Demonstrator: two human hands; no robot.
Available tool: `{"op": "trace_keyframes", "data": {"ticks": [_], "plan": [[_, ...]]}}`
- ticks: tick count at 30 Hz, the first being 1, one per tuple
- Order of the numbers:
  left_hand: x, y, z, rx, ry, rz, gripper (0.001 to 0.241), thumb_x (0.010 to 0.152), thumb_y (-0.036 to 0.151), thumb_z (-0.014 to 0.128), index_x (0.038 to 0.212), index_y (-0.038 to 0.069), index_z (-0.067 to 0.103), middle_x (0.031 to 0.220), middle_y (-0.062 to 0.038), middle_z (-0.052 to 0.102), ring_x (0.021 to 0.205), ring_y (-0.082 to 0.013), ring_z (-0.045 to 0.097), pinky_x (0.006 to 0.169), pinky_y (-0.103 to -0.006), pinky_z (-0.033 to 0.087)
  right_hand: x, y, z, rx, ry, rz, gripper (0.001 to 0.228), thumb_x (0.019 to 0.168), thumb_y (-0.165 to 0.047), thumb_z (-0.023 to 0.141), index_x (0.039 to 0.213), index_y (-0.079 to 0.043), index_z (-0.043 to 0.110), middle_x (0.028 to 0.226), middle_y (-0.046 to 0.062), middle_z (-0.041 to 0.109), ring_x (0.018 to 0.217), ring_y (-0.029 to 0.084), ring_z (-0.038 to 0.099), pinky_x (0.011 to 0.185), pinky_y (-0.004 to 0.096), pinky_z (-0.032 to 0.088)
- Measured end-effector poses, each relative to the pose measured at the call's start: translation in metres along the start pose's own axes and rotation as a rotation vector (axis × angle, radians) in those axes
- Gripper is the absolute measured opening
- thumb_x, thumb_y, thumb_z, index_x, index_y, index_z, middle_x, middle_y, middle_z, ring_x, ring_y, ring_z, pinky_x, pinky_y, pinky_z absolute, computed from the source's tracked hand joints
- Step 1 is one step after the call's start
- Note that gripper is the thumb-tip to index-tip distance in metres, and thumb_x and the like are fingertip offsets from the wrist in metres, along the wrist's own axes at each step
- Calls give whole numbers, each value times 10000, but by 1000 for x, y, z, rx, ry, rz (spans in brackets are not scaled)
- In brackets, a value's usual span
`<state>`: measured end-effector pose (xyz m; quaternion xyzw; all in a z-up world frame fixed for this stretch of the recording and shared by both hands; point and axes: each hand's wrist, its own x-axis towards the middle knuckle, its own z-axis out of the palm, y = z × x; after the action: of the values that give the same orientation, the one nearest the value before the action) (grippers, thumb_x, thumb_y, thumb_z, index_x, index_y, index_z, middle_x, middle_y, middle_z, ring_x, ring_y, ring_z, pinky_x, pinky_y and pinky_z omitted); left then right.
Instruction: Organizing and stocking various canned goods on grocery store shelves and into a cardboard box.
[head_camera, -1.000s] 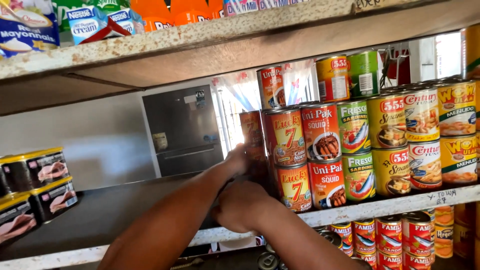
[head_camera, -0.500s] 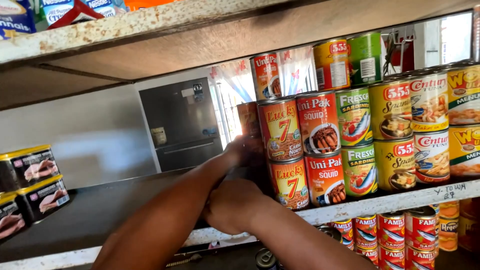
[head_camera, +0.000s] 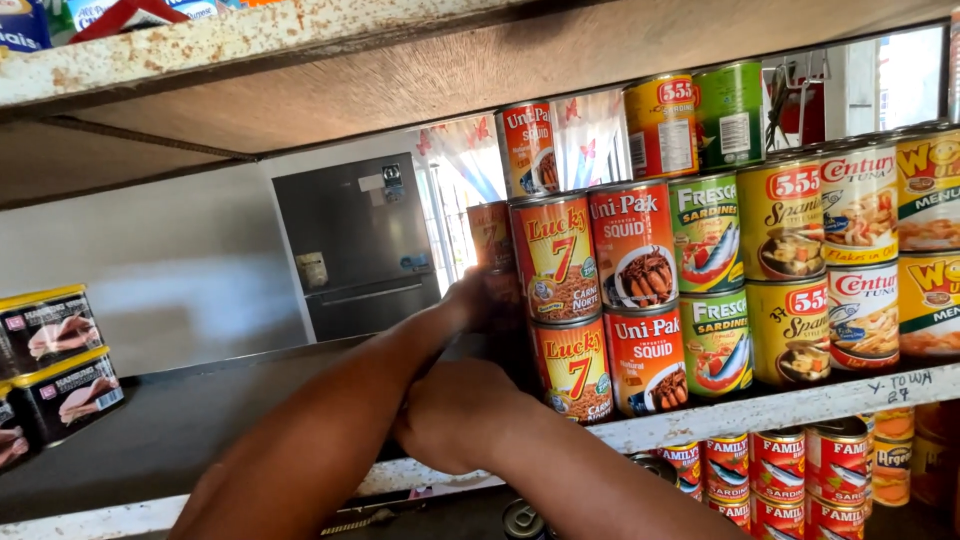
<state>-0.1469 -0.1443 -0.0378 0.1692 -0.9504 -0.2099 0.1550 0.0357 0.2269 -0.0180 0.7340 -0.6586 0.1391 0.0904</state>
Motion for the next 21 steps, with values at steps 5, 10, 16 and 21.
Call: {"op": "trace_keyframes", "data": {"ticks": [5, 10, 16, 21], "plan": [[1, -4, -3, 285, 51, -25, 595, 996, 470, 510, 1473, 151, 352, 1459, -61, 510, 1296, -240, 511, 1143, -369, 363, -2, -3, -5, 17, 8, 8, 425, 967, -347, 411, 1052, -126, 765, 1118, 140, 737, 1015, 370, 697, 859, 522, 535], [-24, 19, -8, 590, 91, 9, 864, 905, 545, 671, 1491, 57, 266, 1466, -109, 479, 1329, -254, 489, 1153, -351, 359, -2, -3, -4, 17, 7, 3, 446, 978, -358, 399, 1062, -120, 766, 1109, 148, 743, 1000, 373, 705, 859, 521, 541], [-57, 48, -14, 362, 190, 71, 1005, 732, 538, 848, 1452, 40, 355, 1407, -130, 561, 1261, -261, 584, 1113, -363, 445, -3, -4, -6, 46, 4, 33, 440, 973, -366, 408, 1073, -121, 760, 1118, 148, 736, 1007, 376, 701, 859, 526, 539], [-49, 36, -13, 132, 235, 42, 1032, 629, 494, 911, 1395, 9, 419, 1324, -123, 632, 1182, -242, 655, 1044, -373, 539, -3, -2, -4, 43, 1, -1, 431, 965, -342, 405, 1064, -131, 768, 1116, 141, 744, 1017, 366, 703, 859, 523, 539]]}}
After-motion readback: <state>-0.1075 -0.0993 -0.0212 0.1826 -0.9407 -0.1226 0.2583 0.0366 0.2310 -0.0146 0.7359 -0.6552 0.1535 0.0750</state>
